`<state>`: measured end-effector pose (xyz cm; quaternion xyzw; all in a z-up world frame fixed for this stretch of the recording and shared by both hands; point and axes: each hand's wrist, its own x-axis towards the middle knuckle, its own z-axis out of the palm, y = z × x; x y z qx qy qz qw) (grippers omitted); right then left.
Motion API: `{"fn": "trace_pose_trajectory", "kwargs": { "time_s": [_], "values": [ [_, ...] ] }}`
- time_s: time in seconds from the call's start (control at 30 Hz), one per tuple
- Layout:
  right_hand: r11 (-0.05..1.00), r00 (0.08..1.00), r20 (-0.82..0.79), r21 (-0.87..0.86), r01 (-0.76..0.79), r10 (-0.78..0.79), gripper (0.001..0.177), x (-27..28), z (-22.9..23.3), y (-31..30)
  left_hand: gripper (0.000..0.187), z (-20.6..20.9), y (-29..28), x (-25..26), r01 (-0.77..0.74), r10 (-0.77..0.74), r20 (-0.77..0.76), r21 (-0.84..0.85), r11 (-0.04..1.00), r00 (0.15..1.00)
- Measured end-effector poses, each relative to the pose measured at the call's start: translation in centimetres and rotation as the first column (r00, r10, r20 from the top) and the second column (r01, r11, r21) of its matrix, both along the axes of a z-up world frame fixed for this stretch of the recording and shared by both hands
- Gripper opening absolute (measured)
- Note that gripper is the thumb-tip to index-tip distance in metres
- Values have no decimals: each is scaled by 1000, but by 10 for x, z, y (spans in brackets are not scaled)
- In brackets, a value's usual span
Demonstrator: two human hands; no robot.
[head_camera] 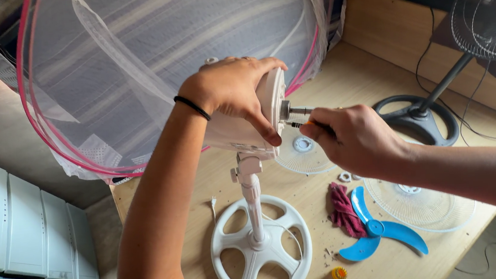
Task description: The person uses a screwdriver to tighten a screw on the central hub of a white pedestal fan. They repeatedly rotate the fan head to access the screw from different angles and continue tightening it throughout the clip.
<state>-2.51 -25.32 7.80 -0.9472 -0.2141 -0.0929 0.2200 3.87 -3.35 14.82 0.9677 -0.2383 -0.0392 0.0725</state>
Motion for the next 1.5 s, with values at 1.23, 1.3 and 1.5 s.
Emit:
{"fn": "trace_pose_trajectory", "kwargs": {
  "time_s": [1.23,1.3,1.5],
  "values": [
    [984,980,109,-80,-159,167,24,13,13,5,135,6,14,-2,31,-35,-31,-113,993,999],
    [996,971,-224,-48,75,-84,27,15,26,11,134,7,15,-3,36,-38,-20,-129,991,999],
    [955,965,108,-208,-211,237,25,15,35,7,135,9,12,-6,32,-37,-43,-118,993,998]
  ]
}}
